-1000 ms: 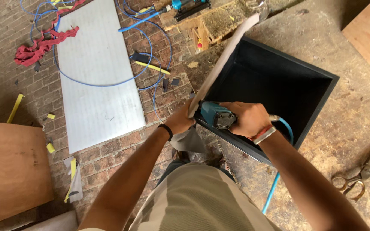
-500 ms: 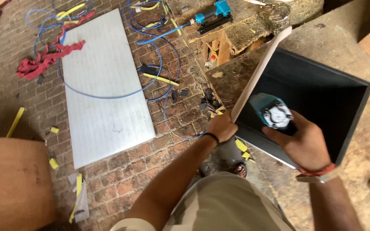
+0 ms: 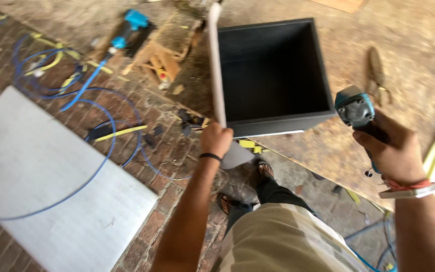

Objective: The person drapes a gray fabric over a foam pad on a wooden box, smooths and aligns it, and staples the fabric to the box using a pneumatic nailer. They then move to another box, pull the fabric taut along its edge, staple it, and trim the excess fabric with scissors.

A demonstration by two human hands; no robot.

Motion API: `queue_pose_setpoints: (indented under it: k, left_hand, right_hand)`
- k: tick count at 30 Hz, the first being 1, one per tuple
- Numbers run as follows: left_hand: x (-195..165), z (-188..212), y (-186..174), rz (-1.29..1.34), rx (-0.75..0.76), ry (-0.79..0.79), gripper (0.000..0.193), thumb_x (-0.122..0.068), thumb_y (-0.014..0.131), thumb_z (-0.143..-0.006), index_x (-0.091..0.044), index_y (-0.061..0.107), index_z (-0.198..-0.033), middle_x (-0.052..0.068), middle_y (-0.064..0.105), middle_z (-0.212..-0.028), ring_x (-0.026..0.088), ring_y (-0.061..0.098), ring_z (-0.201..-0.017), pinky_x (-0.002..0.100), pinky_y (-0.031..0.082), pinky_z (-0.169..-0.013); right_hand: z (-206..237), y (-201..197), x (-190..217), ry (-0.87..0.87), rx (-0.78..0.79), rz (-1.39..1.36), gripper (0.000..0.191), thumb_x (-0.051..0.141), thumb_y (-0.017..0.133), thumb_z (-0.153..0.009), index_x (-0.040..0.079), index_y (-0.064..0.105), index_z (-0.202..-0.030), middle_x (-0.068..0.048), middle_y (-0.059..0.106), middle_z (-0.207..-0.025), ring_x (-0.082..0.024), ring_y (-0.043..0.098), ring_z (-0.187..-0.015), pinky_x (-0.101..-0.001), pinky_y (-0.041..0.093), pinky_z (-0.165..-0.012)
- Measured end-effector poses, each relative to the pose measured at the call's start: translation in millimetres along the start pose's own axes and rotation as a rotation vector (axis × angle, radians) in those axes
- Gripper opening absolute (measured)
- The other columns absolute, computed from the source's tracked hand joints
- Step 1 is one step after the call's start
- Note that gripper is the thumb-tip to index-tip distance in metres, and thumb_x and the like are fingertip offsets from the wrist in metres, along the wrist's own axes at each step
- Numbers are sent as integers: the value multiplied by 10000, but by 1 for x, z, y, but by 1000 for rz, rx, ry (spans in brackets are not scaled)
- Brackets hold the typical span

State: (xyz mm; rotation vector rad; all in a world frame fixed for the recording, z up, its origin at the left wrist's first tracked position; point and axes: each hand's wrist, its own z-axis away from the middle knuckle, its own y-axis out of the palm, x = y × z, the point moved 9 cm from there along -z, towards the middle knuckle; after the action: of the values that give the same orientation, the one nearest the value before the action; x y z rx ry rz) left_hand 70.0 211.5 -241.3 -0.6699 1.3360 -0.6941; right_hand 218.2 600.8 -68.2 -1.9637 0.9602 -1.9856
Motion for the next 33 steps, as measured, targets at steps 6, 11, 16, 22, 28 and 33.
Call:
queue_pose_setpoints:
  k: [6, 11, 16, 22, 28, 33]
  left_hand:
    - [-12, -8, 6, 98, -57, -33, 536, -169, 629, -753, -15, 611, -1266, 263, 734, -980, 444, 708, -912, 527, 564, -833]
    - [-37, -4, 12, 68, -88, -90, 501, -147, 623, -791, -23, 620, -1276, 266, 730, -1027, 457, 691, -964, 541, 547, -864]
    - [-48, -11, 20, 146, -129, -236, 577, -122, 600, -783, -89, 620, -1359, 251, 740, -1003, 424, 707, -932, 513, 554, -834]
    - [-35, -13, 41, 369, -156, -428, 603, -116, 597, -797, -77, 581, -1399, 246, 756, -949, 367, 767, -832, 467, 591, -786]
    - [-28, -24, 42, 247, -283, -320, 594, -92, 686, -761, -51, 627, -1351, 243, 744, -1034, 381, 729, -923, 475, 560, -833]
    - [-15, -21, 29, 401, -267, -413, 641, -58, 699, -728, -84, 627, -1364, 212, 756, -984, 351, 743, -890, 460, 570, -836]
  right_hand:
    - [-17, -9, -196, 470, 93, 350, 695, 257, 814, -887, 308, 588, -1542, -120, 779, -1112, -261, 721, -908, -393, 570, -792]
    - [-49, 1, -292, 196, 45, 531, 704, 386, 850, -843, 227, 630, -1493, -207, 730, -1202, -370, 723, -1068, -458, 567, -909]
    - [-75, 20, -327, 219, 149, 388, 620, 286, 839, -785, 225, 684, -1382, -189, 730, -1190, -361, 706, -1087, -460, 540, -931]
    - [-128, 17, -166, -500, -7, 295, 287, 186, 803, -880, 104, 770, -1153, -139, 706, -1268, -263, 663, -1127, -379, 560, -958]
    - [-155, 125, -81, -811, 453, 690, 459, 361, 789, -814, 88, 754, -1181, -64, 777, -1011, -198, 707, -994, -534, 439, -1097]
    - [-154, 122, -31, -751, 443, 745, 305, 436, 694, -918, 213, 750, -1118, -5, 786, -1007, -176, 751, -959, -398, 532, -1074]
